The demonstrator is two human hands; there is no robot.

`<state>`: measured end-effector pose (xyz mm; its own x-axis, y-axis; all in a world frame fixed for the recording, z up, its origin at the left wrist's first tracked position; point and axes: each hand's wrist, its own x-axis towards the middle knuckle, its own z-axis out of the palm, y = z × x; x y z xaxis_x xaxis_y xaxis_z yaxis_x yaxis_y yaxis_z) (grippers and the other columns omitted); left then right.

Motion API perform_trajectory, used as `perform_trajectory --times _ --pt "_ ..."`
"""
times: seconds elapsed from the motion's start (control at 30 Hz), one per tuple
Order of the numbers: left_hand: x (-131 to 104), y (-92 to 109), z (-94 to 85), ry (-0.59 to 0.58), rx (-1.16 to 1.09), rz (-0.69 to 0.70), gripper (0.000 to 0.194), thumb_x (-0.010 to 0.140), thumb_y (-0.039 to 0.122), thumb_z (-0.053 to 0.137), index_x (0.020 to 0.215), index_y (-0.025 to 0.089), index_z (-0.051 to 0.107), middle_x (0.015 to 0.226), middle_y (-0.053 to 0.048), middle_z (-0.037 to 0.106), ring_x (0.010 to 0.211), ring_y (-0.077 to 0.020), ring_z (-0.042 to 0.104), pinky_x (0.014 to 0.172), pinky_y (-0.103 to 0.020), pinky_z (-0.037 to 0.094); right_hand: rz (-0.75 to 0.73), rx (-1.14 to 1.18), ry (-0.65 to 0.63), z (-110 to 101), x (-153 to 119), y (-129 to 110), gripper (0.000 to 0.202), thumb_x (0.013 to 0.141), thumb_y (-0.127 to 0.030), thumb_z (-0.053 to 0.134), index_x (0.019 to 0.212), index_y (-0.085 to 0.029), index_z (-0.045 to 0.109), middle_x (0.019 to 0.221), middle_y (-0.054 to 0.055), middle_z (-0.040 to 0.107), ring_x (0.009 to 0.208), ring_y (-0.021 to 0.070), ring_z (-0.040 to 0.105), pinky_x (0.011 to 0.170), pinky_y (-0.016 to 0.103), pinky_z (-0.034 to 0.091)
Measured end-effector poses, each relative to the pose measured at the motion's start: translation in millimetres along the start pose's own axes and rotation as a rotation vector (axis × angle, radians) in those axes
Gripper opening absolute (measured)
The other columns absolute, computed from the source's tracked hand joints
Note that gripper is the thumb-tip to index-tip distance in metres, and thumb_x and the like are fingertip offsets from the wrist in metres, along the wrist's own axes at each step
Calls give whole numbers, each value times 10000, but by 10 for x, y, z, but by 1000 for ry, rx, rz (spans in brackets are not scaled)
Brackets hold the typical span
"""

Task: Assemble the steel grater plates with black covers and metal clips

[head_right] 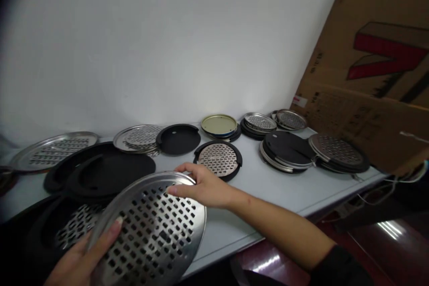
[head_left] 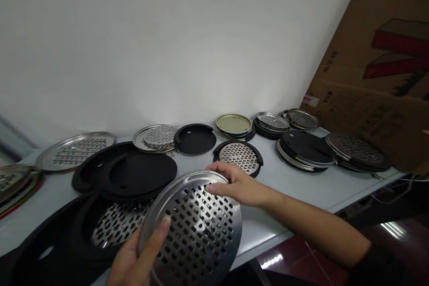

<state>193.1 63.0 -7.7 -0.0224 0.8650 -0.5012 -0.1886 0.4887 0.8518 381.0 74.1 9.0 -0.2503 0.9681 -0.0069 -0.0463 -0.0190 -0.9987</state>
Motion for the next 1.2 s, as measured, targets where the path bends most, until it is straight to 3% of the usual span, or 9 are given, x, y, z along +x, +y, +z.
perform_trajectory --times 0.13,0.3,0.43,0.57,0.67,0.87,0.97,1.13,1.2 --pt "15 93 202 -137 -59 18 627 469 298 747 1064 198 574 754 -31 697 854 -285 617 718 -354 519 -76 -60 96 -108 20 -29 341 681 -476 583 766 -150 529 629 -44 480 542 51 419 512 184 341" --pt "78 129 225 -255 96 -128 650 472 198 732 1095 184 545 834 -58 693 874 -295 611 740 -374 509 4 -234 -59 -202 31 -14 326 685 -460 588 661 -140 528 575 -42 480 511 53 424 478 182 330" --pt "188 129 164 -285 142 -172 617 527 179 707 1116 196 526 919 -65 678 921 -272 597 761 -352 500 62 -260 -70 -192 39 9 308 709 -443 567 686 -136 546 586 -35 499 511 56 442 485 186 343" --pt "176 140 227 -242 146 -223 536 600 175 678 1116 169 536 888 -89 682 865 -269 620 717 -359 515 48 -301 -56 -175 56 31 317 681 -447 597 668 -133 557 572 -38 501 511 55 440 480 184 333" --pt "124 184 299 -218 112 -153 485 642 157 652 1114 173 542 888 -77 683 841 -242 630 719 -338 518 110 -126 -9 -174 82 36 317 637 -441 638 696 -139 562 593 -34 531 514 61 469 494 192 355" --pt "108 224 310 59 -154 114 535 726 229 582 1233 273 416 886 -2 687 803 -185 637 728 -328 522 12 318 108 -113 123 56 405 524 -429 717 784 -145 589 703 -12 596 618 88 535 642 240 423" --pt "76 192 308 -2 -182 96 484 680 215 618 1150 260 512 908 -3 682 852 -194 624 750 -308 514 -29 284 164 -107 102 63 344 580 -406 691 777 -143 592 690 -8 595 628 100 540 645 247 424" --pt "35 205 276 -201 -99 67 454 617 226 667 1061 192 578 932 -47 674 915 -236 599 792 -345 488 -40 32 -13 -182 27 6 246 612 -298 691 774 -141 591 667 -35 577 586 75 510 565 200 397" --pt "31 195 265 -223 -43 132 442 590 264 698 1002 136 602 912 -71 674 951 -243 580 847 -341 452 -53 -12 5 -181 16 -1 255 590 -290 707 757 -137 590 630 -46 560 560 68 493 544 192 384"
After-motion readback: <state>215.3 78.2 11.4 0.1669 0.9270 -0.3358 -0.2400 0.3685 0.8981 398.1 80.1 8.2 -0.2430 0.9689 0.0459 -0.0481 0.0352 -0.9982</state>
